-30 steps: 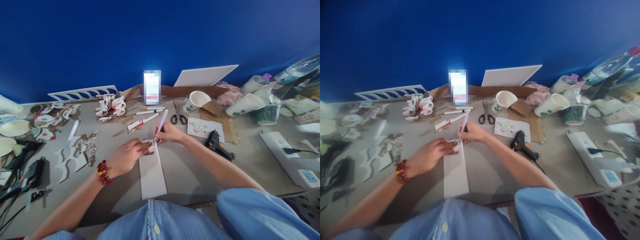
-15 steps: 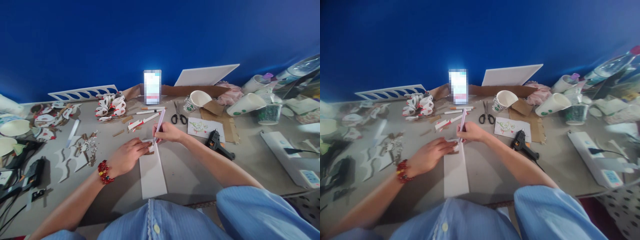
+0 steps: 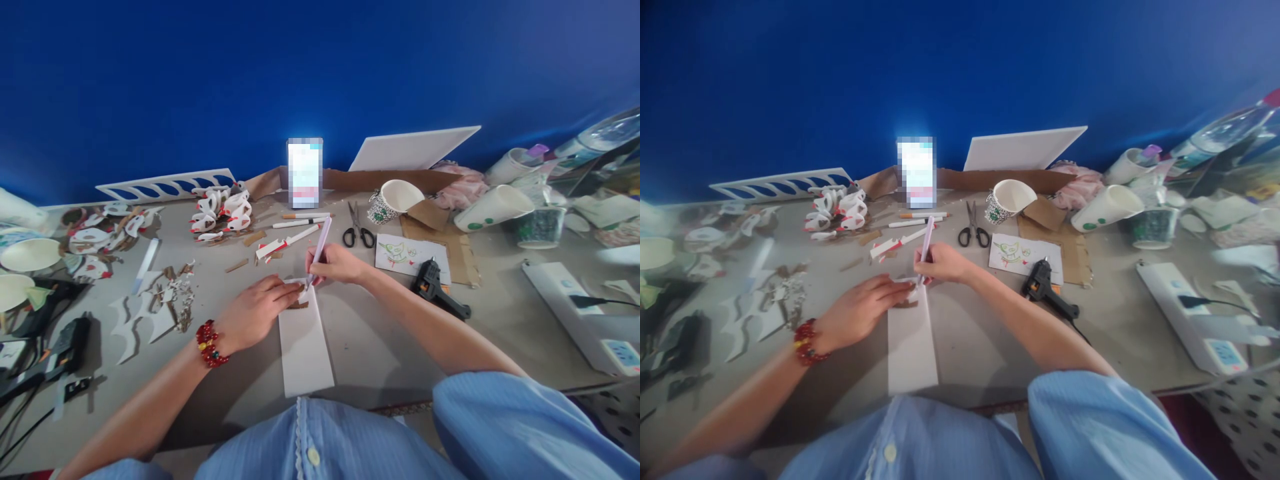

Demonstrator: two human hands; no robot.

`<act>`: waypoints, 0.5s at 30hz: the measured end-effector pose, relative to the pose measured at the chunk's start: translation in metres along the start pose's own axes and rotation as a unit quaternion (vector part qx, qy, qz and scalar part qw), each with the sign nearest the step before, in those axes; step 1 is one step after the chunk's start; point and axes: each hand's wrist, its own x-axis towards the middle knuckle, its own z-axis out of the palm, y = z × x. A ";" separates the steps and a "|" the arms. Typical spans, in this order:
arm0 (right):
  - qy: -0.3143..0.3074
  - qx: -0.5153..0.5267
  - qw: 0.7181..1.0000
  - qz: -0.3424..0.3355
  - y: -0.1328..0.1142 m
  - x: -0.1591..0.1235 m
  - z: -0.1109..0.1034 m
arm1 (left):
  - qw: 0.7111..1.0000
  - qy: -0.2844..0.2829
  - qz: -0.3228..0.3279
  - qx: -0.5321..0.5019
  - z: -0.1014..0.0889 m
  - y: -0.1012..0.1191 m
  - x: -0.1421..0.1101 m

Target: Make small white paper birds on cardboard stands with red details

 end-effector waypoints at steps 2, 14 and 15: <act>0.001 0.001 1.000 0.000 0.000 0.000 0.000 | 1.000 0.000 0.000 0.003 0.000 0.000 0.000; -0.003 0.003 1.000 0.002 0.000 0.001 0.000 | 1.000 -0.007 0.010 0.022 0.000 0.001 0.001; -0.004 0.002 1.000 0.003 -0.001 0.001 0.000 | 1.000 -0.007 0.009 0.022 0.000 0.001 0.002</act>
